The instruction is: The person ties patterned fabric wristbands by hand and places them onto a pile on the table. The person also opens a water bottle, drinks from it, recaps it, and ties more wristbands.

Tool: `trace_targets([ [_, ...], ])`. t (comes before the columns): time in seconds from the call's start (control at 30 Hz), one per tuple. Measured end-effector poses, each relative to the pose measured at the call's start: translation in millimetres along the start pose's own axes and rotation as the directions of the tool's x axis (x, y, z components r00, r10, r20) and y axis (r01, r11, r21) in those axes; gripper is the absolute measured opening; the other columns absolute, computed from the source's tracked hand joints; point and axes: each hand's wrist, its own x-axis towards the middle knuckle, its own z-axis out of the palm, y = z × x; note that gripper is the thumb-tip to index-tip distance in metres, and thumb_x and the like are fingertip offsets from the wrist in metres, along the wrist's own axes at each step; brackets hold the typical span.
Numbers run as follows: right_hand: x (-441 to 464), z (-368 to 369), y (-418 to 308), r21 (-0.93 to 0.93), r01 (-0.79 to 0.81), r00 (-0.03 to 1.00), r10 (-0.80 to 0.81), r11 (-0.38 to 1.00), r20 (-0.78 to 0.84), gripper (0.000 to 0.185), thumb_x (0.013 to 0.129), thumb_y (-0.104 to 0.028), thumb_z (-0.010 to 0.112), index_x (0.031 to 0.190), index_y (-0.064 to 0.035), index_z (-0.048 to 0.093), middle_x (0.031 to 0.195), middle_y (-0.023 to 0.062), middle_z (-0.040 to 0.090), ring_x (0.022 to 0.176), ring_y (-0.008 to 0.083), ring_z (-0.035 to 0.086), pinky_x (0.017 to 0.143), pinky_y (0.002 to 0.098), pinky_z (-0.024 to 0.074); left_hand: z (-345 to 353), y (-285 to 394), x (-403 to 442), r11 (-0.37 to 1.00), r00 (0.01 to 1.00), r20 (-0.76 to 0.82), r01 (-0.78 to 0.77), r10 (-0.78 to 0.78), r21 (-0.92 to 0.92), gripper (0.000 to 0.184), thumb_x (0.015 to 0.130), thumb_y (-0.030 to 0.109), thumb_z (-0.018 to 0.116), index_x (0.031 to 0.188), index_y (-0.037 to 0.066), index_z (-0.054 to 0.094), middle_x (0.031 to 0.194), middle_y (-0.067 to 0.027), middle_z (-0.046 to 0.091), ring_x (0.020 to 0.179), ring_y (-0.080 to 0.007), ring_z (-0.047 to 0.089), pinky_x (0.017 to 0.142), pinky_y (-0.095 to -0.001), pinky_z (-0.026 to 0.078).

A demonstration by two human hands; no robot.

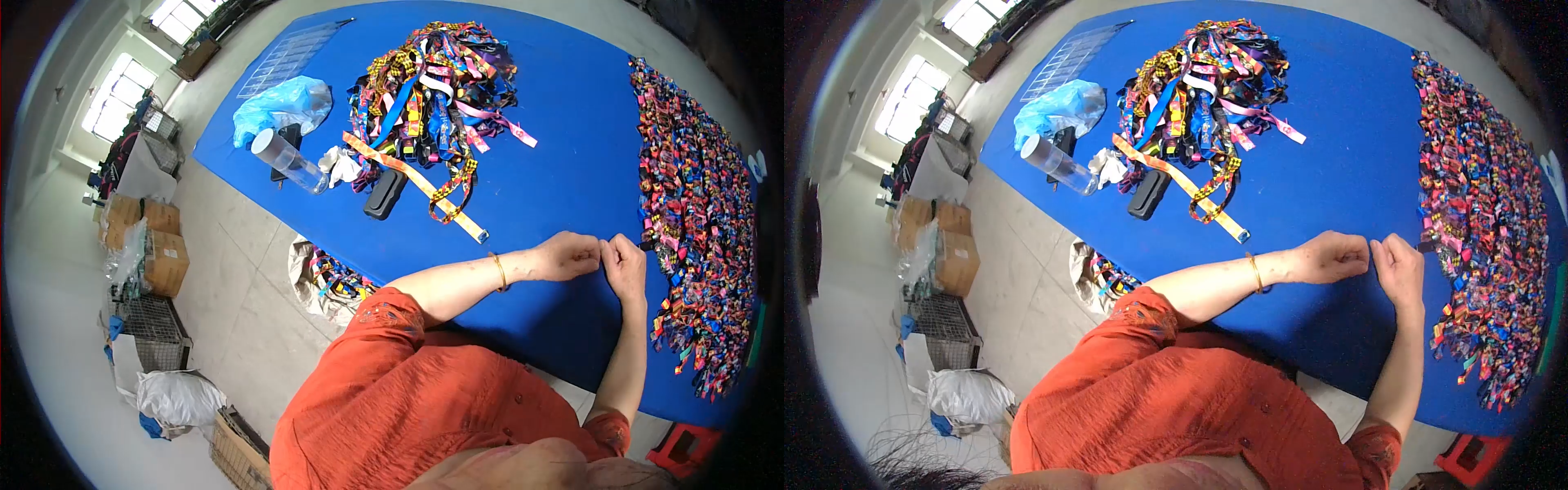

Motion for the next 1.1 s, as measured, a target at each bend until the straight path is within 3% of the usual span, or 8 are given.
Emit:
trace_targets([
  [0.3, -0.6, 8.6, 2.5, -0.019, -0.007, 0.997, 0.006, 1.000, -0.077, 0.034, 0.093, -0.014, 0.067, 0.070, -0.0013, 0.045, 0.060, 0.0107, 0.040, 0.052, 0.0211, 0.037, 0.051, 0.0362, 0.0337, -68.0, 155.0, -73.5, 0.851, 0.982, -0.048, -0.182, 0.183, -0.493, 0.004, 0.095, 0.005, 0.058, 0.094, 0.001, 0.060, 0.081, -0.0085, 0.060, 0.069, -0.0132, 0.058, 0.058, -0.0317, 0.047],
  [0.37, -0.9, 9.9, -3.0, -0.075, -0.025, 0.997, 0.019, 0.997, -0.078, 0.035, 0.094, -0.014, 0.067, 0.070, -0.0018, 0.045, 0.059, 0.0080, 0.039, 0.053, 0.0169, 0.037, 0.050, 0.0345, 0.0329, -77.7, 160.1, -95.6, 0.753, 0.818, -0.062, -0.554, 0.573, -0.354, 0.015, 0.097, 0.006, 0.054, 0.085, 0.001, 0.061, 0.082, -0.0132, 0.063, 0.067, -0.0229, 0.064, 0.058, -0.0348, 0.050],
  [0.47, -1.1, 14.8, -4.6, -0.108, -0.026, 0.995, 0.015, 0.994, -0.102, 0.035, 0.094, -0.015, 0.067, 0.070, -0.0018, 0.045, 0.059, 0.0082, 0.040, 0.052, 0.0172, 0.037, 0.050, 0.0346, 0.0331, -71.2, 169.7, -119.4, 0.617, 0.684, 0.008, -0.654, 0.730, -0.438, 0.013, 0.097, 0.007, 0.053, 0.091, 0.000, 0.062, 0.085, -0.0130, 0.064, 0.069, -0.0235, 0.064, 0.060, -0.0347, 0.050],
  [0.77, -2.9, 24.9, -3.9, -0.249, -0.067, 0.991, 0.036, 0.966, -0.127, 0.034, 0.097, -0.020, 0.065, 0.073, -0.0023, 0.048, 0.062, 0.0088, 0.042, 0.054, 0.0170, 0.039, 0.052, 0.0340, 0.0363, -62.3, 196.7, -121.2, 0.304, 0.568, -0.337, -0.750, 0.751, -0.587, 0.023, 0.098, 0.008, 0.049, 0.111, -0.001, 0.066, 0.094, -0.0125, 0.068, 0.075, -0.0254, 0.066, 0.067, -0.0345, 0.053],
  [0.93, -3.9, 25.0, -0.1, -0.262, -0.073, 0.992, 0.042, 0.962, -0.122, 0.034, 0.097, -0.020, 0.065, 0.073, -0.0026, 0.048, 0.061, 0.0080, 0.041, 0.053, 0.0149, 0.038, 0.052, 0.0329, 0.0355, -48.0, 212.3, -136.0, 0.437, 0.685, -0.143, -0.596, 0.714, -0.674, 0.015, 0.097, 0.011, 0.053, 0.100, 0.003, 0.065, 0.082, -0.0115, 0.067, 0.074, -0.0240, 0.067, 0.070, -0.0346, 0.053],
  [1.0, -3.7, 25.5, -1.6, -0.248, -0.070, 0.990, 0.036, 0.966, -0.139, 0.035, 0.097, -0.020, 0.065, 0.073, -0.0026, 0.048, 0.061, 0.0078, 0.041, 0.054, 0.0146, 0.038, 0.051, 0.0330, 0.0352, -61.4, 194.0, -136.2, 0.575, 0.612, 0.208, -0.495, 0.763, -0.652, 0.012, 0.096, 0.013, 0.056, 0.094, 0.003, 0.063, 0.076, -0.0112, 0.066, 0.072, -0.0257, 0.066, 0.067, -0.0368, 0.052],
  [1.03, -3.7, 26.0, -2.6, -0.242, -0.069, 0.988, 0.033, 0.968, -0.149, 0.035, 0.097, -0.020, 0.066, 0.073, -0.0026, 0.048, 0.061, 0.0077, 0.040, 0.054, 0.0145, 0.038, 0.051, 0.0330, 0.0351, -54.6, 185.4, -137.1, 0.590, 0.587, 0.216, -0.576, 0.780, -0.565, 0.017, 0.095, 0.020, 0.062, 0.089, 0.004, 0.062, 0.074, -0.0121, 0.063, 0.070, -0.0276, 0.063, 0.063, -0.0396, 0.048],
  [1.1, -3.1, 26.4, -3.8, -0.242, -0.075, 0.986, 0.037, 0.967, -0.161, 0.035, 0.097, -0.020, 0.066, 0.072, -0.0025, 0.047, 0.061, 0.0078, 0.040, 0.054, 0.0146, 0.037, 0.051, 0.0330, 0.0353, -46.2, 181.6, -150.5, 0.660, 0.750, 0.052, -0.545, 0.659, -0.517, 0.026, 0.094, 0.026, 0.066, 0.083, 0.003, 0.060, 0.070, -0.0115, 0.061, 0.063, -0.0276, 0.060, 0.057, -0.0385, 0.044],
])
